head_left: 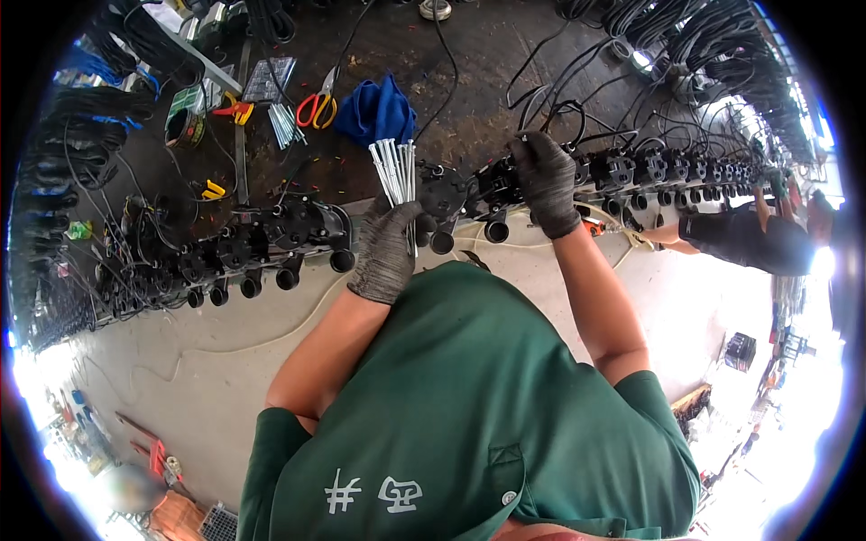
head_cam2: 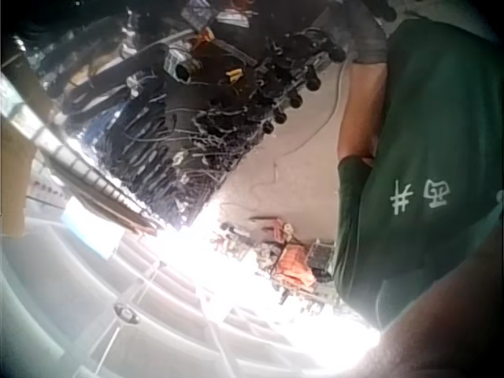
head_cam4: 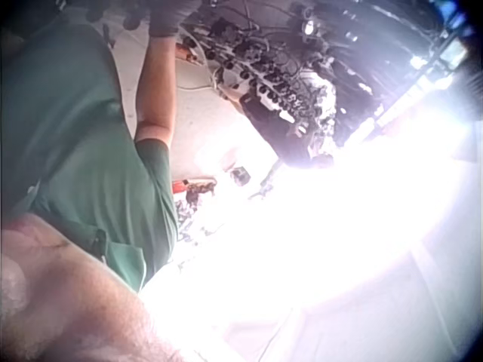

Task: The person inserts long bolts into water pump casings by hand, fastens them using a pneumatic screwdriver, and repositions the assembled pumps on the workbench.

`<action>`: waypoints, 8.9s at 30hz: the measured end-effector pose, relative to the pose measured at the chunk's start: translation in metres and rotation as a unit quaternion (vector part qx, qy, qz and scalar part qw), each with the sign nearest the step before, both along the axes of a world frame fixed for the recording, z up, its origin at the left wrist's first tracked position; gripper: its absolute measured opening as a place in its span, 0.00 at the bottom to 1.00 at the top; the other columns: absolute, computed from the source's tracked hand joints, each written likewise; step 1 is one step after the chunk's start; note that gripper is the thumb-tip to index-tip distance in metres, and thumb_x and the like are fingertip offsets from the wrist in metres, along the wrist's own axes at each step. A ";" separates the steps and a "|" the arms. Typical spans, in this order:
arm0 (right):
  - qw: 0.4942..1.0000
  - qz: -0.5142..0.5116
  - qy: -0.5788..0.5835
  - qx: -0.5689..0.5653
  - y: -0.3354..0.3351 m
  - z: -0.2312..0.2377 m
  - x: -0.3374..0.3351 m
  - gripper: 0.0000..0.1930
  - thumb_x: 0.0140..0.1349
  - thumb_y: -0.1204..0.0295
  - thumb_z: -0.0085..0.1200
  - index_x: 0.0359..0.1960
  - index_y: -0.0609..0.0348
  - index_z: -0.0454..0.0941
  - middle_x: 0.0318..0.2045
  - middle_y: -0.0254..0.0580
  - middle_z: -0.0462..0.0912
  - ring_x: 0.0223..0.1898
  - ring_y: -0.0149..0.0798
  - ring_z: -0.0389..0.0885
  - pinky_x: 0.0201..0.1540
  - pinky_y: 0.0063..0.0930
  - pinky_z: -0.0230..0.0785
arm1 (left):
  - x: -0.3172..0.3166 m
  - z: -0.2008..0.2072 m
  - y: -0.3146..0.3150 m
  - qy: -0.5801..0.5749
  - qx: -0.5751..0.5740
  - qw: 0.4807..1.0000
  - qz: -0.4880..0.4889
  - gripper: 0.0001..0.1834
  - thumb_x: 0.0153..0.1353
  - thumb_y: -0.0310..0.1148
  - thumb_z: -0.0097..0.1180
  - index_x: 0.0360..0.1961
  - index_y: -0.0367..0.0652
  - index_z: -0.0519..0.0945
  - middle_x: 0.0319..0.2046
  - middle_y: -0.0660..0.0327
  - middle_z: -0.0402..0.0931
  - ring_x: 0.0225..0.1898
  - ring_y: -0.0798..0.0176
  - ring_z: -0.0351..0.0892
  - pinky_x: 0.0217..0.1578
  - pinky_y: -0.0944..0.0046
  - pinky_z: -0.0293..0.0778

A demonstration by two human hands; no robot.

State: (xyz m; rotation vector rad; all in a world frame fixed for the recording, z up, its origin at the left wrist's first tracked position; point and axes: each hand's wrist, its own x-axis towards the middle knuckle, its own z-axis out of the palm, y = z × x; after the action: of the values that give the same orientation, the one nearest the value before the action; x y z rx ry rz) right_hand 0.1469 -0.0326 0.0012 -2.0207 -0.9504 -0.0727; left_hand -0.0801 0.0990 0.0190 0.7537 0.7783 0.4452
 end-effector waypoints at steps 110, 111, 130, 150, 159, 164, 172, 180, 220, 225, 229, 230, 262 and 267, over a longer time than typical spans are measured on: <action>0.986 0.108 0.088 0.090 -0.143 -0.022 0.083 0.08 0.64 0.75 0.62 0.44 0.59 0.80 0.34 0.49 0.81 0.35 0.46 0.83 0.38 0.37 0.74 | 0.173 0.009 -0.092 0.063 0.115 0.986 -0.102 0.11 0.68 0.31 0.59 0.50 0.42 0.82 0.35 0.61 0.85 0.25 0.70 0.80 0.19 0.72 0.71; 0.989 0.131 0.036 0.055 -0.144 -0.014 0.080 0.09 0.62 0.74 0.62 0.44 0.57 0.80 0.35 0.50 0.81 0.36 0.50 0.83 0.39 0.40 0.75 | 0.167 0.006 -0.091 0.021 0.099 0.991 -0.086 0.12 0.66 0.27 0.57 0.50 0.40 0.82 0.34 0.59 0.85 0.24 0.69 0.81 0.18 0.71 0.72; 0.846 0.153 0.503 0.090 -0.115 0.038 0.049 0.26 0.65 0.72 0.65 0.64 0.63 0.74 0.41 0.34 0.84 0.32 0.24 0.79 0.32 0.21 0.73 | 0.111 0.005 -0.119 -0.012 0.081 0.973 -0.216 0.14 0.66 0.32 0.57 0.51 0.39 0.81 0.33 0.59 0.84 0.28 0.69 0.82 0.23 0.71 0.73; 0.892 0.079 0.354 0.269 -0.088 0.036 0.087 0.25 0.65 0.79 0.64 0.63 0.58 0.75 0.30 0.30 0.80 0.31 0.26 0.79 0.34 0.25 0.75 | 0.096 0.009 -0.094 0.010 0.076 0.986 -0.151 0.16 0.71 0.32 0.54 0.56 0.40 0.79 0.40 0.59 0.87 0.32 0.69 0.84 0.28 0.70 0.75; 0.989 0.053 -0.118 0.076 -0.070 0.011 0.116 0.25 0.57 0.79 0.67 0.58 0.55 0.80 0.39 0.45 0.85 0.40 0.44 0.85 0.45 0.34 0.77 | 0.085 -0.016 -0.073 -0.123 -0.142 0.979 -0.079 0.26 0.62 0.23 0.50 0.63 0.36 0.73 0.49 0.44 0.84 0.36 0.59 0.87 0.34 0.63 0.85; 0.988 0.055 -0.137 0.034 -0.064 -0.007 0.115 0.24 0.57 0.80 0.67 0.57 0.55 0.80 0.37 0.40 0.87 0.44 0.44 0.84 0.49 0.36 0.76 | 0.082 -0.021 -0.073 -0.150 -0.151 0.975 -0.064 0.26 0.64 0.21 0.50 0.64 0.35 0.72 0.54 0.44 0.82 0.43 0.55 0.87 0.39 0.61 0.86; 0.984 0.048 -0.168 0.032 -0.060 -0.007 0.114 0.22 0.53 0.75 0.68 0.52 0.52 0.81 0.35 0.45 0.85 0.42 0.51 0.84 0.46 0.43 0.77 | 0.078 -0.010 -0.071 -0.145 -0.148 0.977 -0.052 0.27 0.64 0.22 0.50 0.66 0.36 0.70 0.57 0.45 0.80 0.47 0.53 0.87 0.43 0.61 0.87; 0.958 0.106 -0.265 -0.006 -0.061 -0.010 0.120 0.20 0.51 0.73 0.68 0.48 0.48 0.85 0.39 0.42 0.85 0.44 0.51 0.83 0.47 0.44 0.76 | 0.075 0.000 -0.074 -0.187 -0.162 0.966 -0.073 0.31 0.61 0.23 0.53 0.68 0.37 0.69 0.58 0.45 0.79 0.45 0.56 0.88 0.42 0.63 0.86; 0.994 0.024 0.074 0.073 -0.156 -0.002 0.157 0.09 0.66 0.77 0.59 0.47 0.59 0.79 0.34 0.51 0.84 0.36 0.53 0.86 0.38 0.37 0.78 | 0.140 0.012 -0.124 0.052 0.114 0.972 -0.199 0.22 0.66 0.31 0.55 0.61 0.39 0.74 0.40 0.56 0.83 0.25 0.70 0.76 0.23 0.69 0.72; 0.990 0.039 0.056 0.123 -0.143 -0.009 0.163 0.09 0.63 0.73 0.60 0.43 0.56 0.76 0.30 0.52 0.82 0.34 0.61 0.84 0.35 0.47 0.75 | 0.142 0.004 -0.121 0.041 0.095 0.979 -0.178 0.23 0.65 0.31 0.57 0.61 0.38 0.74 0.42 0.52 0.83 0.28 0.65 0.81 0.24 0.68 0.74; 0.994 0.028 0.058 0.084 -0.137 -0.022 0.171 0.09 0.63 0.72 0.61 0.43 0.57 0.77 0.30 0.51 0.82 0.33 0.60 0.83 0.34 0.47 0.75 | 0.145 0.002 -0.121 0.047 0.090 0.981 -0.165 0.23 0.67 0.28 0.53 0.63 0.38 0.71 0.43 0.50 0.84 0.28 0.66 0.82 0.24 0.70 0.74; 0.996 0.056 0.031 0.054 -0.136 -0.019 0.173 0.09 0.63 0.71 0.61 0.43 0.57 0.77 0.31 0.51 0.83 0.34 0.60 0.84 0.34 0.48 0.75 | 0.147 0.003 -0.121 0.034 0.090 0.982 -0.165 0.24 0.67 0.29 0.54 0.63 0.38 0.71 0.44 0.50 0.84 0.29 0.65 0.83 0.24 0.70 0.75; 0.840 0.016 0.475 0.263 -0.181 0.012 0.110 0.10 0.69 0.67 0.61 0.44 0.59 0.85 0.33 0.33 0.85 0.33 0.25 0.82 0.36 0.23 0.76 | 0.174 0.001 -0.141 0.009 0.029 0.981 -0.193 0.20 0.67 0.26 0.52 0.59 0.35 0.72 0.45 0.49 0.82 0.40 0.51 0.87 0.30 0.55 0.85; 0.882 -0.045 0.345 0.317 -0.207 0.010 0.135 0.06 0.70 0.74 0.59 0.45 0.60 0.81 0.33 0.31 0.84 0.33 0.25 0.81 0.38 0.22 0.76 | 0.158 -0.007 -0.134 -0.016 0.012 0.980 -0.197 0.21 0.66 0.26 0.50 0.60 0.34 0.73 0.48 0.46 0.82 0.40 0.54 0.87 0.31 0.56 0.87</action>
State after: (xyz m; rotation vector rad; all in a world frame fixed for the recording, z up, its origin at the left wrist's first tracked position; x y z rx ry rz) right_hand 0.2815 -0.2393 0.0113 -1.3106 -0.3040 0.2472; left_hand 0.0783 -0.0352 0.0121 0.8977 0.5763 0.1094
